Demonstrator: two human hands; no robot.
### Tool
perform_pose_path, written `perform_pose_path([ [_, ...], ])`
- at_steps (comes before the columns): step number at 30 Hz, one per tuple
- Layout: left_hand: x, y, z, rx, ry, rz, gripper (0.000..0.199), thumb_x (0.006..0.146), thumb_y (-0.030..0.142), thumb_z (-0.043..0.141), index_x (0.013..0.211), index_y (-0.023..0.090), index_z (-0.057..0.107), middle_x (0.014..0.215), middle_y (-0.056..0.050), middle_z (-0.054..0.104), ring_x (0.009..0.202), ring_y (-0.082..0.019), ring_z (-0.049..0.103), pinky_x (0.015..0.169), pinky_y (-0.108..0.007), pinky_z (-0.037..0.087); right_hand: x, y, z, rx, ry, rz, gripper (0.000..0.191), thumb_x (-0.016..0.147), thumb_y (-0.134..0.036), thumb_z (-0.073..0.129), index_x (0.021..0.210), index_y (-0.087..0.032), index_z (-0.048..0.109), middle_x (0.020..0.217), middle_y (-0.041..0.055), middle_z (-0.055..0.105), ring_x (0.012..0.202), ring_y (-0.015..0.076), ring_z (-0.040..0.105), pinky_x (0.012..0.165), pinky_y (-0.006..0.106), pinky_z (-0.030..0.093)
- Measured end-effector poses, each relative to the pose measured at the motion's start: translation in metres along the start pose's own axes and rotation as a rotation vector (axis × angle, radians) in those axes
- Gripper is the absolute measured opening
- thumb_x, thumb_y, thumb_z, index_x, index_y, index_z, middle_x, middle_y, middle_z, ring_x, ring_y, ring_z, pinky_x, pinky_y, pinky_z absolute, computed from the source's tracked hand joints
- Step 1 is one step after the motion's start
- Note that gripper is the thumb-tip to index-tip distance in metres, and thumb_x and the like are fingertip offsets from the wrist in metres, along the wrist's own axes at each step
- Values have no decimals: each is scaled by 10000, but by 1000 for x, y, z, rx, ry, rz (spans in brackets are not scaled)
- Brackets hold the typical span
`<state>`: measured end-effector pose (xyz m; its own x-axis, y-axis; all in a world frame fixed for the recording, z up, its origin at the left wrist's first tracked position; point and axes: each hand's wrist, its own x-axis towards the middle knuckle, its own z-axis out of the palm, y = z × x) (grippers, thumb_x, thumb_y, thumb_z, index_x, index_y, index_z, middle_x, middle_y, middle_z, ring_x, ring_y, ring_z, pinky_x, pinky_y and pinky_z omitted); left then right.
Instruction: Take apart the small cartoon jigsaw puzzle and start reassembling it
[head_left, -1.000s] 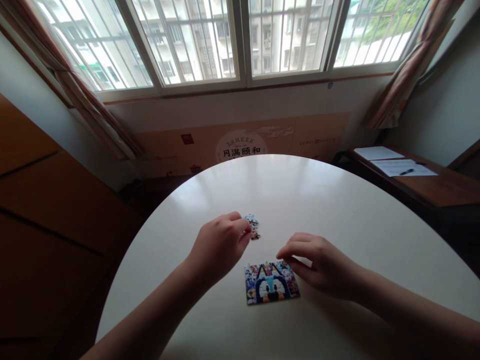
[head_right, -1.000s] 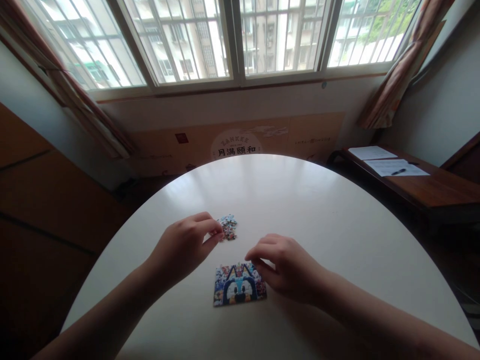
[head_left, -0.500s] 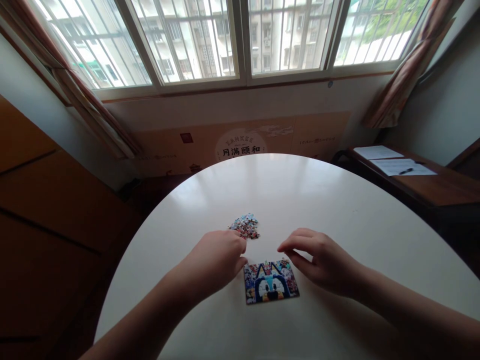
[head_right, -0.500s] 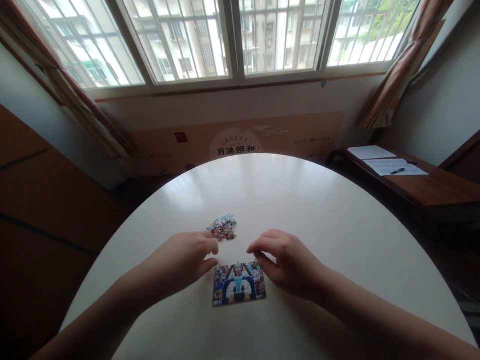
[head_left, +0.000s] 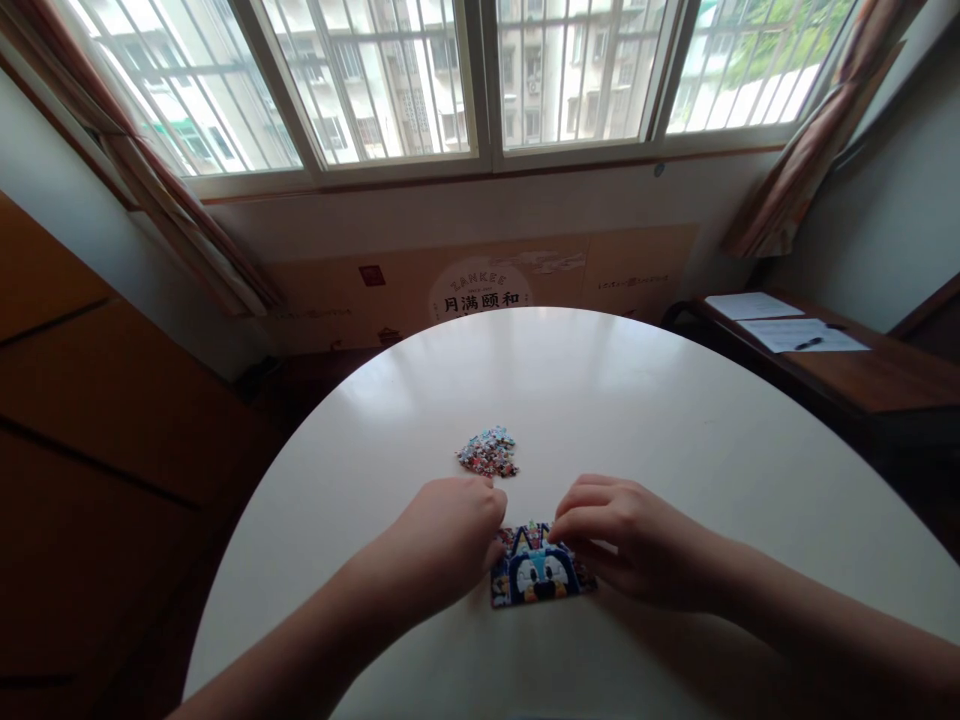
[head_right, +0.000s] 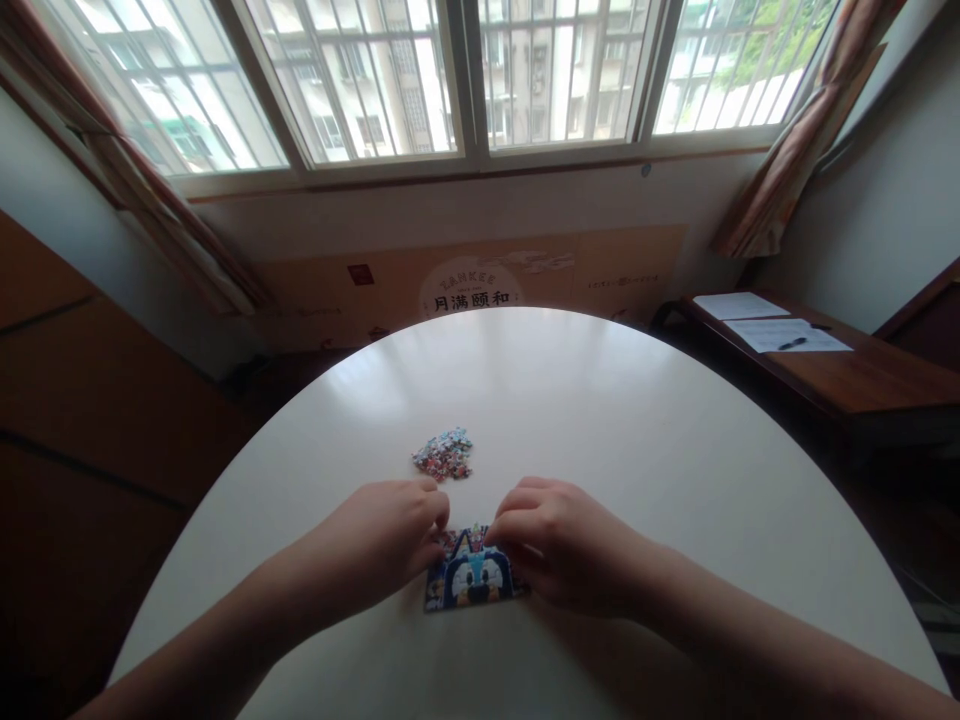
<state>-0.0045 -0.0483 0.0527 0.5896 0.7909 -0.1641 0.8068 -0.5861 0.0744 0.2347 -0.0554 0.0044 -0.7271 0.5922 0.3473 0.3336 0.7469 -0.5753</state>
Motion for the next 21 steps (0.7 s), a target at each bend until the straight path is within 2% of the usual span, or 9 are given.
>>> perform_pose_path([
  [8, 3, -6, -6, -117, -79, -58, 66, 776, 237, 727, 802, 207, 675, 842, -25, 718, 790, -218, 658, 622, -282, 425, 2, -2, 3, -48, -23, -15, 236, 877, -80, 573, 1011, -216, 711, 939, 42, 723, 829, 188, 601, 773, 333, 493],
  [13, 8, -3, -10, -171, -113, -103, 74, 795, 262, 691, 829, 209, 652, 873, -21, 706, 833, -213, 640, 650, -285, 420, 3, -1, 3, -65, -37, -46, 215, 869, -80, 569, 975, -207, 707, 937, 44, 718, 819, 182, 591, 770, 324, 486],
  [21, 9, -3, -4, -173, -70, -81, 37, 812, 244, 627, 821, 219, 602, 842, -8, 685, 769, -201, 615, 643, -286, 402, 2, 1, 3, -94, -58, -29, 181, 900, -105, 563, 954, -206, 704, 937, 45, 712, 843, 184, 583, 796, 326, 473],
])
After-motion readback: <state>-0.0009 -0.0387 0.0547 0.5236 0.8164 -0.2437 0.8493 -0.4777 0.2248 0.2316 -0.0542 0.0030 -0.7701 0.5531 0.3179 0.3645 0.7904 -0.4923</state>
